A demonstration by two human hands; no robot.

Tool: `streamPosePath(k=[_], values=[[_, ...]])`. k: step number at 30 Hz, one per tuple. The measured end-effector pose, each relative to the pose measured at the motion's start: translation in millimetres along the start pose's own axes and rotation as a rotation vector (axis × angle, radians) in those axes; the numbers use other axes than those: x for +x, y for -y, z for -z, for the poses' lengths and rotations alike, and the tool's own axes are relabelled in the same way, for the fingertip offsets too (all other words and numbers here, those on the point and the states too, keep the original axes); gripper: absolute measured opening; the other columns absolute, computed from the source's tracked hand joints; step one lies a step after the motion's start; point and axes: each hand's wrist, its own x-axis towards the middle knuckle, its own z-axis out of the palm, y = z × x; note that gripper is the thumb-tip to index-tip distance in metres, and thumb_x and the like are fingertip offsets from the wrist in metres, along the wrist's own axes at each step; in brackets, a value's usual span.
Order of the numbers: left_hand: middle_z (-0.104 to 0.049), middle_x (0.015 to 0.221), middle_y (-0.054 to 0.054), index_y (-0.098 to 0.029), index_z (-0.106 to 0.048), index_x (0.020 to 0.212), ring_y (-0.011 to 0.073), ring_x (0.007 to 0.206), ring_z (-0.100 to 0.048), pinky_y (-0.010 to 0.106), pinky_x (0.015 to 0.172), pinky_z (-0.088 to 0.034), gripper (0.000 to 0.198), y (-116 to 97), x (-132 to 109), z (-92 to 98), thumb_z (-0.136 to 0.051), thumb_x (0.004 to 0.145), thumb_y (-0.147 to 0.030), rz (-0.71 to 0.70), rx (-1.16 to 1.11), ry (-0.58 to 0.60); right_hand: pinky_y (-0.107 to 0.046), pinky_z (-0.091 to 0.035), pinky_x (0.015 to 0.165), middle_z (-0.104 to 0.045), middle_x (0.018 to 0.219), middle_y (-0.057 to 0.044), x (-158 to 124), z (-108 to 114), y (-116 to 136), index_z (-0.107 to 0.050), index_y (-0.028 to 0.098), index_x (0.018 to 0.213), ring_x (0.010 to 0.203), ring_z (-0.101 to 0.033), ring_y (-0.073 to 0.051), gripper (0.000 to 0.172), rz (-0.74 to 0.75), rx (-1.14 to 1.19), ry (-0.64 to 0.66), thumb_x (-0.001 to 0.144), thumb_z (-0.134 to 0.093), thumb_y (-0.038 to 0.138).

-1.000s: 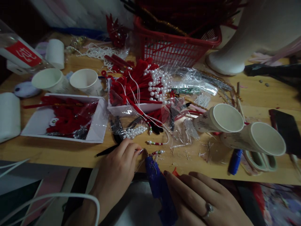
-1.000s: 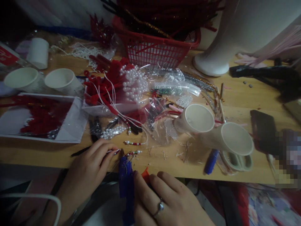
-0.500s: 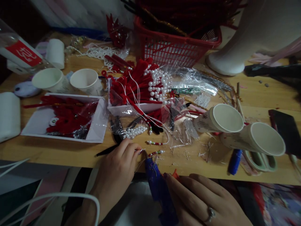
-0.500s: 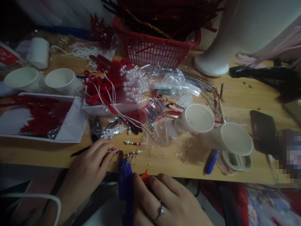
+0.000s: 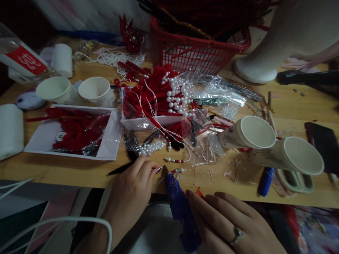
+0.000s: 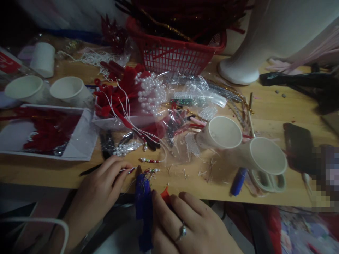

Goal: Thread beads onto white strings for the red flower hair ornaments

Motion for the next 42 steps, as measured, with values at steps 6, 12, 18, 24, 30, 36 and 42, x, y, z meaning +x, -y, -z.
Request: streamPosePath(k=[6,12,18,24,30,36,42], values=[[-0.066,0.089,0.001,-0.021,-0.058,0.093,0.0193,0.077,-0.070,0.031,0.065,-0.051,0.014,1.0,-1.8,-1.4,-0.048,0.097,-0.011,0.002,-0.005,0.001,-0.032,-0.050,0.079,-0.080,0.104,0.001,-0.9,-2.1,2.6,-0.065,0.023,0.088,0.077,-0.068,-0.016,0.041,0.024,0.014,-0.037,0.104,-0.031,0.008],[-0.065,0.089,0.001,-0.021,-0.058,0.093,0.0190,0.076,-0.070,0.031,0.065,-0.050,0.015,1.6,-1.6,-1.9,-0.049,0.097,-0.010,0.012,-0.009,0.009,-0.032,-0.049,0.078,-0.081,0.103,0.001,2.7,-8.1,0.4,-0.064,0.023,0.087,0.076,-0.067,-0.017,0.040,0.038,0.018,-0.055,0.104,-0.031,0.008],[-0.065,0.089,0.001,-0.021,-0.058,0.093,0.0182,0.077,-0.070,0.030,0.066,-0.050,0.014,1.3,-1.7,-1.3,-0.048,0.098,-0.012,0.002,-0.015,-0.005,-0.033,-0.050,0.077,-0.080,0.104,-0.001,2.2,-7.8,1.1,-0.067,0.023,0.087,0.076,-0.067,-0.017,0.042,0.035,0.038,-0.047,0.104,-0.031,0.010],[-0.066,0.090,0.001,-0.021,-0.059,0.094,0.0191,0.078,-0.070,0.031,0.066,-0.051,0.014,1.5,-2.3,-1.7,-0.049,0.098,-0.012,0.003,-0.014,0.004,-0.033,-0.051,0.078,-0.080,0.107,-0.001,2.5,-7.7,0.8,-0.068,0.023,0.091,0.077,-0.068,-0.017,0.042,0.019,0.042,-0.015,0.104,-0.031,0.008],[-0.065,0.088,0.001,-0.021,-0.059,0.092,0.0186,0.076,-0.070,0.030,0.065,-0.051,0.014,1.5,-2.4,-3.1,-0.050,0.098,-0.012,0.002,-0.014,-0.005,-0.033,-0.050,0.080,-0.080,0.107,-0.001,0.5,-4.3,0.3,-0.067,0.023,0.089,0.078,-0.069,-0.017,0.043,0.019,0.036,-0.022,0.104,-0.030,0.008],[-0.065,0.087,0.001,-0.021,-0.059,0.091,0.0183,0.075,-0.070,0.030,0.064,-0.051,0.016,0.4,-0.9,-1.6,-0.048,0.098,-0.012,0.000,-0.004,-0.013,-0.032,-0.050,0.080,-0.080,0.107,0.000,0.7,-5.6,0.0,-0.067,0.022,0.090,0.078,-0.068,-0.016,0.042,-0.007,0.025,-0.045,0.104,-0.031,0.007],[-0.067,0.090,0.001,-0.021,-0.060,0.094,0.0180,0.077,-0.070,0.030,0.067,-0.052,0.016,-0.6,-0.8,-0.2,-0.046,0.099,-0.014,0.025,-0.005,0.021,-0.032,-0.051,0.078,-0.080,0.107,-0.001,3.1,-9.2,-0.2,-0.070,0.022,0.090,0.076,-0.067,-0.017,0.041,0.005,0.052,-0.064,0.104,-0.033,0.009]])
